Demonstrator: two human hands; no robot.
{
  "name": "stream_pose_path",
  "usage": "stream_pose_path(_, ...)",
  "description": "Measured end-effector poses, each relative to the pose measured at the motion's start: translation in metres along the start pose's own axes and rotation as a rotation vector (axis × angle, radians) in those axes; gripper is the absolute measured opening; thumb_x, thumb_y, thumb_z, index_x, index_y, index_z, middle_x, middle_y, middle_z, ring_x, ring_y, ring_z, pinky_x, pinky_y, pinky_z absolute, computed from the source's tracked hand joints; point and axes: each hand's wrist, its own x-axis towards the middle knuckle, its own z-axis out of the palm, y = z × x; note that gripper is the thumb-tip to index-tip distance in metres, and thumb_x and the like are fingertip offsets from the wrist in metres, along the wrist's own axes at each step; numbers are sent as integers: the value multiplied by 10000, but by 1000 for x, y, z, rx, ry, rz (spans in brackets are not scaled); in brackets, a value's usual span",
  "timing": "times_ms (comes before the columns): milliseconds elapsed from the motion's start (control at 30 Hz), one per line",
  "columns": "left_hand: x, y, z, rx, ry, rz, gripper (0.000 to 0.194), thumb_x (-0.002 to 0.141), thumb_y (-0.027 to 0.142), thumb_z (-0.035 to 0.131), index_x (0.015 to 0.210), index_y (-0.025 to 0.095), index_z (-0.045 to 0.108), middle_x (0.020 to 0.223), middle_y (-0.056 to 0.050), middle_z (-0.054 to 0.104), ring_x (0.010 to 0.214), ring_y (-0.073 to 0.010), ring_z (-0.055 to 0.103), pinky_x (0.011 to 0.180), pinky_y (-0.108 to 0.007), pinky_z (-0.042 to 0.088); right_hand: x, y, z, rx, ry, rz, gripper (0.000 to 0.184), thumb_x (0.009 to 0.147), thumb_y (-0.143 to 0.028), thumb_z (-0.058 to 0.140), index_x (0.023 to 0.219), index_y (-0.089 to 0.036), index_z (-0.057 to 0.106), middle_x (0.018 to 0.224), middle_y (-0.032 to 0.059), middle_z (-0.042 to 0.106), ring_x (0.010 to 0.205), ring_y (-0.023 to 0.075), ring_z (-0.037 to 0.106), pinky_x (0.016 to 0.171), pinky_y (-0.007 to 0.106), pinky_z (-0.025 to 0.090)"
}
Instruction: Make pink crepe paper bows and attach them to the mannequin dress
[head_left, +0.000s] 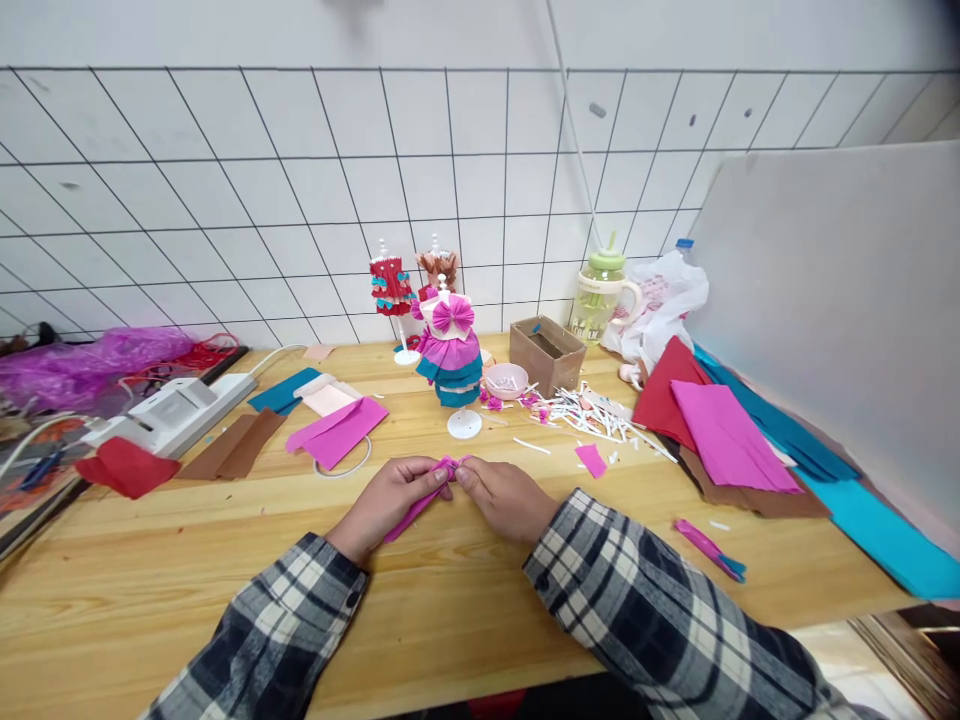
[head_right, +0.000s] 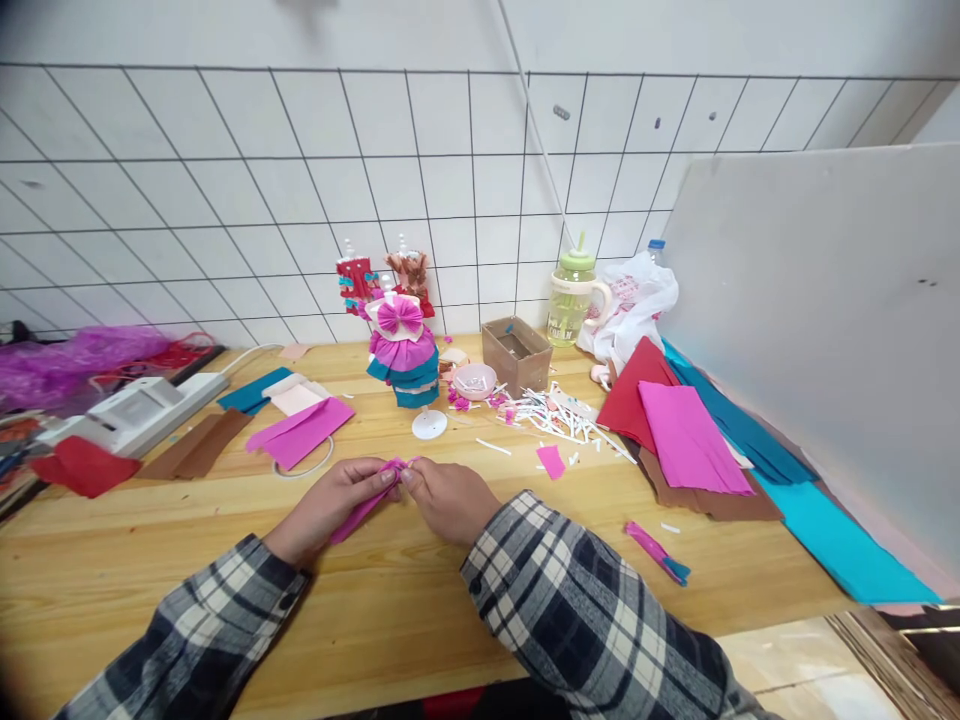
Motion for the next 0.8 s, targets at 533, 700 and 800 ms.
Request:
stream_pose_path(533, 0, 2, 0, 17, -20, 28, 327, 795, 444, 662, 686, 138, 700, 728, -69, 690, 742, -182, 594, 742, -283, 459, 2, 1, 1, 119, 37, -17, 422, 1014, -375, 202, 826, -207, 540, 807, 30, 614, 752, 154, 543, 715, 280, 406)
stream_pose_path(700, 0, 2, 0, 18, -22, 38, 301, 799, 421, 664, 689, 143, 700, 723, -60, 689, 730, -174, 590, 750, -278, 458, 2, 2, 1, 101, 13, 6, 447, 1013, -393, 196, 831, -206, 559, 800, 33, 620, 744, 157, 553, 711, 280, 415)
stream_pose_path(800, 0, 0, -1, 22, -46, 36, 291, 808, 411, 659, 704, 144, 713, 747, -64, 696, 759, -178, 600, 764, -276, 458, 2, 1, 0, 99, -8, -2, 455, 1013, -392, 194, 851, -206, 576, 814, 34, 623, 775, 161, 567, 737, 282, 418)
